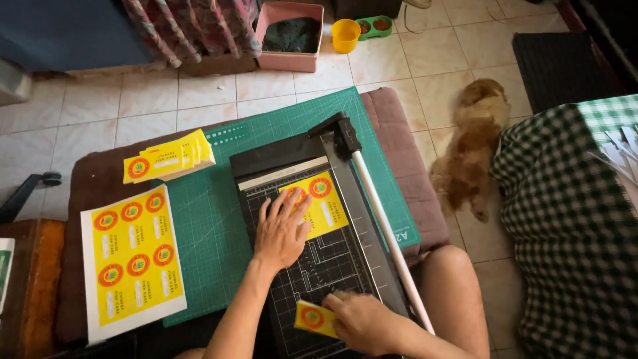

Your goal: Cutting sheets of printed labels into individual pieces using a manual paper trimmer on a cutting mat.

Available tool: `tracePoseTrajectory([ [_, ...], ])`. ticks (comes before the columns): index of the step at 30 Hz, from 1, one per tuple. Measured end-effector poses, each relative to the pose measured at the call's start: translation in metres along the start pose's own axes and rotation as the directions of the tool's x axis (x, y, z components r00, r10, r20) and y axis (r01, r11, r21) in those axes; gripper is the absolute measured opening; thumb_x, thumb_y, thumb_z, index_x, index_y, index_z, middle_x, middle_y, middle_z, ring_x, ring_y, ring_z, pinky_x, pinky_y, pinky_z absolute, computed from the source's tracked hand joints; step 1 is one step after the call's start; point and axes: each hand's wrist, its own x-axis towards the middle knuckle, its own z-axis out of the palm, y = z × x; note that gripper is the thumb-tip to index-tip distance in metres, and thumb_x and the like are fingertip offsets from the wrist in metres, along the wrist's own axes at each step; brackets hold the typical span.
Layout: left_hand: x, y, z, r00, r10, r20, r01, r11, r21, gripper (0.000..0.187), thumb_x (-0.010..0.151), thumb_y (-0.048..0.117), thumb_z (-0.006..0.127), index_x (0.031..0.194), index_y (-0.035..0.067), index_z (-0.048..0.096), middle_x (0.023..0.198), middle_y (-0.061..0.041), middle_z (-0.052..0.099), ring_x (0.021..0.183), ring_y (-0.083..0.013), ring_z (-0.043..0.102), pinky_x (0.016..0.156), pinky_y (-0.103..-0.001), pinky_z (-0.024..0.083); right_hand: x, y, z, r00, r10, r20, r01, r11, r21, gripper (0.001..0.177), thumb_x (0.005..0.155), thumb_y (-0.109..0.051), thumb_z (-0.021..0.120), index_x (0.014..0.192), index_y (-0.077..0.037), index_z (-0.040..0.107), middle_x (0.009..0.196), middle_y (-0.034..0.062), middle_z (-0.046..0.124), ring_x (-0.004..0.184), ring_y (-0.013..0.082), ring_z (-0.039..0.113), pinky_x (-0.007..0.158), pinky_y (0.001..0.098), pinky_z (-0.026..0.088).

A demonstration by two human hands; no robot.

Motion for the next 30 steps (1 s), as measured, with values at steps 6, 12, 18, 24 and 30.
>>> tracePoseTrajectory([
  [6, 0.000, -0.006, -0.005, 0.995, -0.011, 0.097, 0.008, 1.000, 0.026, 0.060, 0.101, 0.048, 0.038, 0.157, 0.026, 0.038, 0.164, -0.002, 0.034, 0.149, -0.0303, 0.032, 0.121, -0.055, 0.019, 0.098, 0.052, -0.126, 0.601, -0.013, -0.799, -0.349, 0.895, -0.277, 0.067, 0.078, -0.020, 0.079, 0.137, -0.004, 0.053, 0.094, 0.0183, 0.054, 0.081, 0.0420, 0.065, 0.061, 0.0527, 0.056],
  [12, -0.001, -0.008, -0.001, 0.999, 0.015, 0.050, -0.016, 1.000, 0.026, 0.060, 0.102, 0.052, 0.037, 0.156, 0.026, 0.038, 0.164, -0.001, 0.034, 0.150, -0.0316, 0.030, 0.122, -0.058, 0.016, 0.202, 0.168, -0.173, 0.443, 0.042, -0.896, -0.531, 0.817, -0.224, 0.044, 0.081, -0.055, 0.072, 0.095, -0.013, 0.071, 0.080, 0.0051, 0.062, 0.074, 0.0310, 0.069, 0.065, 0.0432, 0.057],
  [18, -0.004, -0.010, 0.004, 1.000, 0.020, -0.006, -0.020, 0.997, 0.076, 0.062, 0.097, 0.047, 0.048, 0.155, 0.025, 0.043, 0.159, -0.001, 0.042, 0.149, -0.0321, 0.031, 0.123, -0.056, 0.018, 0.062, 0.109, -0.114, 0.609, 0.200, -0.768, -0.597, 0.752, -0.278, 0.056, 0.078, -0.067, 0.069, 0.077, -0.010, 0.069, 0.071, 0.0155, 0.067, 0.073, 0.0384, 0.072, 0.064, 0.0505, 0.054],
  [24, -0.004, -0.008, 0.011, 0.998, 0.048, -0.029, -0.044, 0.991, 0.123, 0.063, 0.095, 0.046, 0.050, 0.153, 0.023, 0.046, 0.157, -0.003, 0.045, 0.149, -0.0322, 0.032, 0.123, -0.055, 0.019, -0.066, 0.032, -0.078, 0.704, 0.518, -0.486, -0.701, 0.619, -0.356, 0.061, 0.070, -0.084, 0.059, 0.099, -0.030, 0.059, 0.086, 0.0012, 0.077, 0.092, 0.0260, 0.075, 0.085, 0.0420, 0.053],
  [30, 0.008, 0.001, 0.002, 0.998, -0.017, 0.060, 0.015, 1.000, 0.025, 0.067, 0.096, 0.054, 0.045, 0.153, 0.020, 0.046, 0.157, -0.008, 0.045, 0.152, -0.0348, 0.029, 0.125, -0.054, 0.018, 0.020, -0.002, -0.096, 0.739, 0.509, -0.441, -0.623, 0.766, -0.159, 0.121, 0.076, -0.040, 0.086, 0.166, -0.026, 0.006, 0.145, 0.0247, 0.038, 0.108, 0.0493, 0.065, 0.088, 0.0570, 0.060],
])
